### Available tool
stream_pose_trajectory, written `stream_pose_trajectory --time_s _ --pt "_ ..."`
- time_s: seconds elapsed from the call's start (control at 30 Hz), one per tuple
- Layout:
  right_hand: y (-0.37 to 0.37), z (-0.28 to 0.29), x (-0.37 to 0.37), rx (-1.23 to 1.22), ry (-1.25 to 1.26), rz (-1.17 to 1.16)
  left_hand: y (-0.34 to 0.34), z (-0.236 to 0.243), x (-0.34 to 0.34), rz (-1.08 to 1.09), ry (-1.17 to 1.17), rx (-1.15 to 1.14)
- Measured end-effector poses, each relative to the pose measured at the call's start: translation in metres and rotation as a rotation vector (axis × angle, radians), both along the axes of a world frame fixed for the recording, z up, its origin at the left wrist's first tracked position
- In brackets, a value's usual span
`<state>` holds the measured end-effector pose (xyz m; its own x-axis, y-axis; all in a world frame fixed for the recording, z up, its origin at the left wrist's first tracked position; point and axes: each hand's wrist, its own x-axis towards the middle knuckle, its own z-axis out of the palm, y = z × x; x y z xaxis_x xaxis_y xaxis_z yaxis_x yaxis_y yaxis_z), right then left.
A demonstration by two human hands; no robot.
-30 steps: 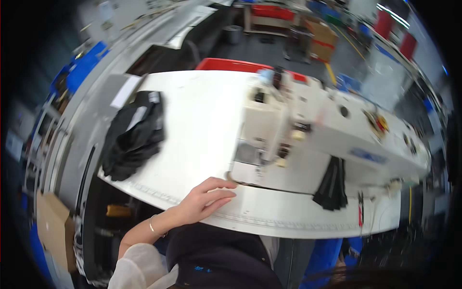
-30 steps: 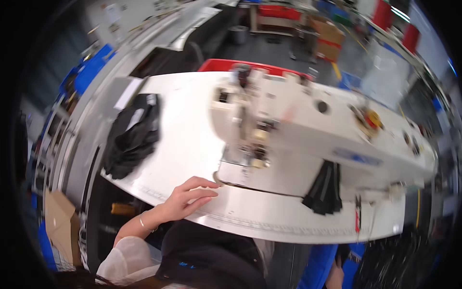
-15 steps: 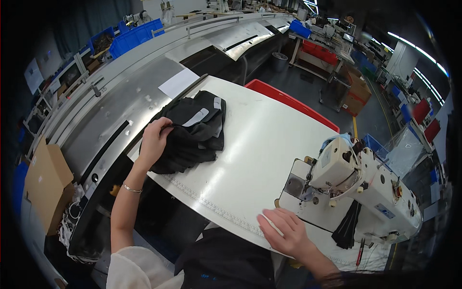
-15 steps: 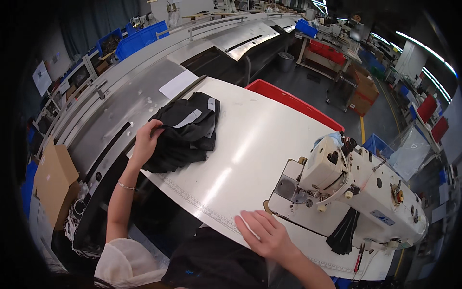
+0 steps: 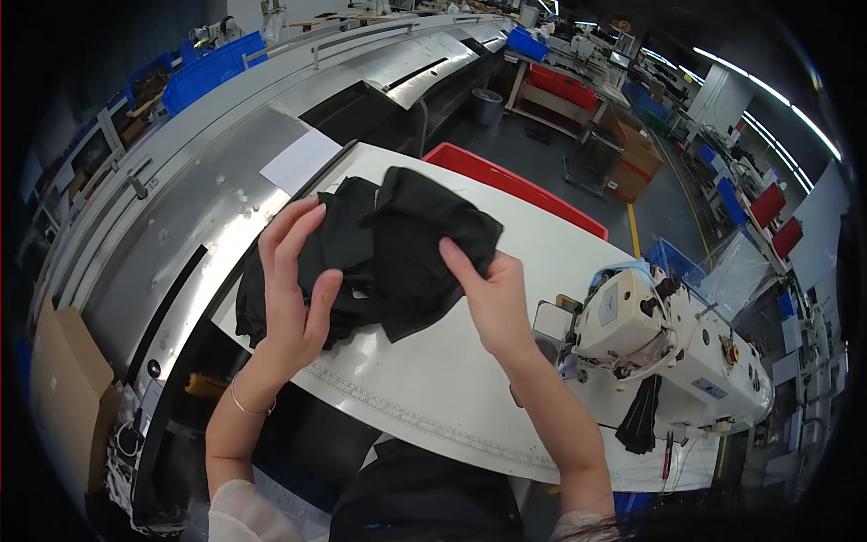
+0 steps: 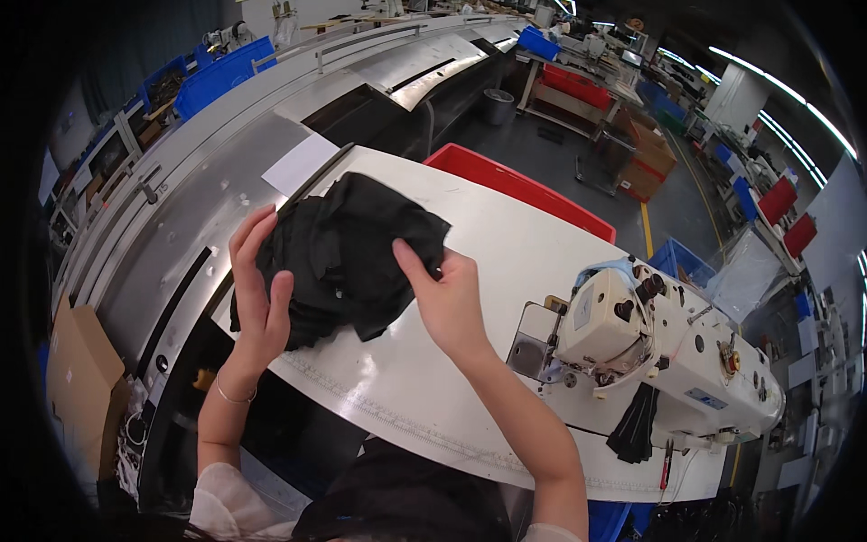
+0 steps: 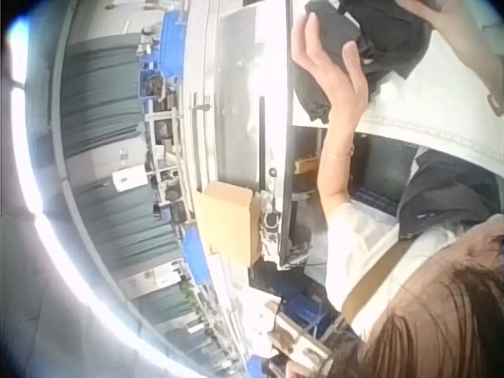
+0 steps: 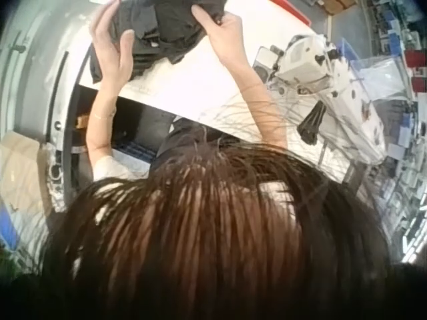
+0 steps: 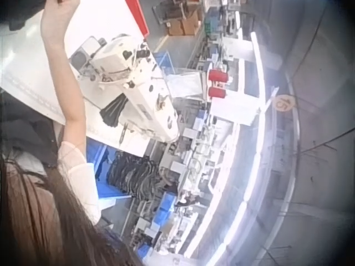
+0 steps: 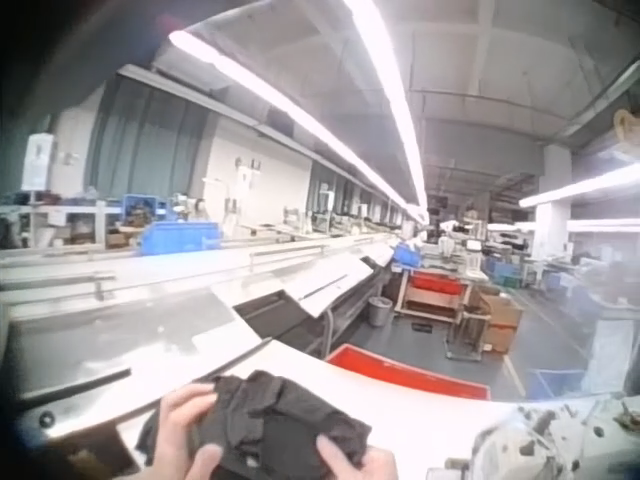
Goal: The recorder is using an industrial sewing machine to assemble black leather or heavy fabric bags.
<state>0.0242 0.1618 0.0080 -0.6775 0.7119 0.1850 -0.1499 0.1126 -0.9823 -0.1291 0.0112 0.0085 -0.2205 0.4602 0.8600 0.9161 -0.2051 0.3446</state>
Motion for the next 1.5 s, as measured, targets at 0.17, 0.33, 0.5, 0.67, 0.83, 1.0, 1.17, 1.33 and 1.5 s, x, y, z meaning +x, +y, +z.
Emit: stream_pose_trajectory --time_s 0.17,0.33,0.5,0.67,0.83,1.0,1.17,1.33,1.5 --pt "-0.017 -0.015 0.062 -0.591 0.197 -0.126 -0.001 0.019 0.079 -0.263 0.261 -0.319" --pt "-0.031 -0.082 0.120 -0.819 0.106 -0.181 0.042 -0.065 0.121 -0.315 0.471 -0.582" --pt "-0.056 -0.089 0.178 -0.376 -0.172 -0.092 0.055 -0.052 0.116 -0.379 -0.015 -0.586" --pt "-0.049 -0.075 0.167 1.644 -0.445 0.034 0.062 -0.010 0.125 -0.268 0.322 -0.550" --pt "-0.015 -0.129 0.127 1.531 -0.791 -0.077 0.076 -0.009 0.138 -0.194 0.469 -0.537" --pt "-0.053 -0.128 0.135 0.782 -0.363 0.378 0.124 -0.073 0.154 -0.179 0.590 -0.298" --pt "-0.043 -0.130 0.195 1.214 -0.434 0.193 0.147 -0.105 0.158 -0.298 0.295 -0.641" --pt "-0.015 -0.124 0.223 1.180 -0.485 0.395 0.178 -0.105 0.163 -0.385 0.181 -0.764" --pt "0.018 -0.129 0.229 1.048 -0.396 0.373 0.210 -0.098 0.162 -0.531 0.217 -0.613"
